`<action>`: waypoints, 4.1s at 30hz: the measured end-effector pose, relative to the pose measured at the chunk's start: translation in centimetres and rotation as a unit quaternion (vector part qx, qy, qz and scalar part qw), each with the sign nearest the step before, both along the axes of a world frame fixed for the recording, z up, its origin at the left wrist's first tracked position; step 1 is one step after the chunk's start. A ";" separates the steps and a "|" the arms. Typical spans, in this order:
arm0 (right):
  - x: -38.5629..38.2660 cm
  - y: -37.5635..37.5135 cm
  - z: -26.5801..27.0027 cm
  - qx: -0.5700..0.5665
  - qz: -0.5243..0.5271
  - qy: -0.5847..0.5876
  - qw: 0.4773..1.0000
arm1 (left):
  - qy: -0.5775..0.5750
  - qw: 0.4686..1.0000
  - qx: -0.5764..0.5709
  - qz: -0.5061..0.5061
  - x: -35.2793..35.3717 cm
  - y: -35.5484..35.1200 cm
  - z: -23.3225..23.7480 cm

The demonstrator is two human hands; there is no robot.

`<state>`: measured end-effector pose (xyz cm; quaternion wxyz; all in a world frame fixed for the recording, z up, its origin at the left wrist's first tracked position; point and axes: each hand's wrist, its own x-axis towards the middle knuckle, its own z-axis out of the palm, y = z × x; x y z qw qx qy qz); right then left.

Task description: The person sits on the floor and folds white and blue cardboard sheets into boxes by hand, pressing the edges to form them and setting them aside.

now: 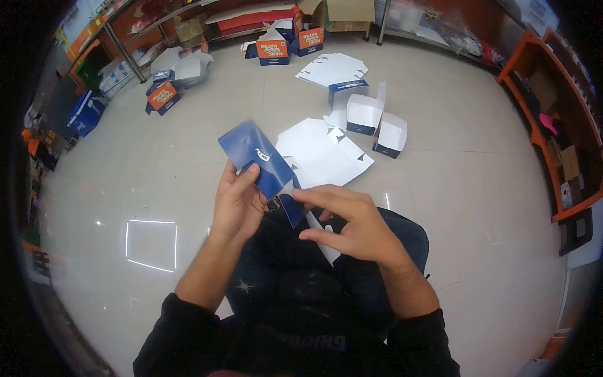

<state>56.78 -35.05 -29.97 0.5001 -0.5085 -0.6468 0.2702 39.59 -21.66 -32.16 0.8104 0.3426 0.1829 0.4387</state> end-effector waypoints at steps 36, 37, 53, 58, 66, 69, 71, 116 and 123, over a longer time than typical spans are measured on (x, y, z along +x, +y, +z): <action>-1.1 2.7 -0.3 0.182 -0.126 -0.373 0.901 | -0.017 0.995 0.078 0.063 1.5 -2.5 -2.2; -1.3 2.9 -0.5 0.187 -0.124 -0.359 0.906 | -0.017 0.995 0.078 0.062 1.5 -2.6 -2.3; -1.7 4.1 -3.0 0.154 -0.144 -0.194 0.958 | -0.171 0.982 -0.031 -0.074 0.2 -1.9 -2.9; -1.6 3.8 -3.0 0.122 -0.171 -0.191 0.959 | 0.036 0.997 0.062 -0.001 0.5 -1.4 -4.3; 0.0 2.6 -3.0 0.056 -0.129 0.026 0.990 | 0.361 0.696 0.618 0.062 -0.1 -1.0 -3.6; -2.2 2.1 0.5 0.082 -0.126 -0.144 0.978 | 0.339 0.702 0.626 -0.033 1.3 -1.8 -4.9; -3.1 2.3 1.5 0.116 -0.141 -0.182 0.966 | 0.309 0.662 0.682 -0.014 2.5 -2.2 -6.1; -2.9 2.6 -2.0 0.205 -0.206 -0.279 0.915 | 0.092 0.981 0.164 -0.040 -1.1 -0.2 -1.0; -1.5 2.0 -2.9 0.211 -0.179 -0.197 0.941 | 0.178 0.965 0.187 0.034 -2.4 1.2 1.0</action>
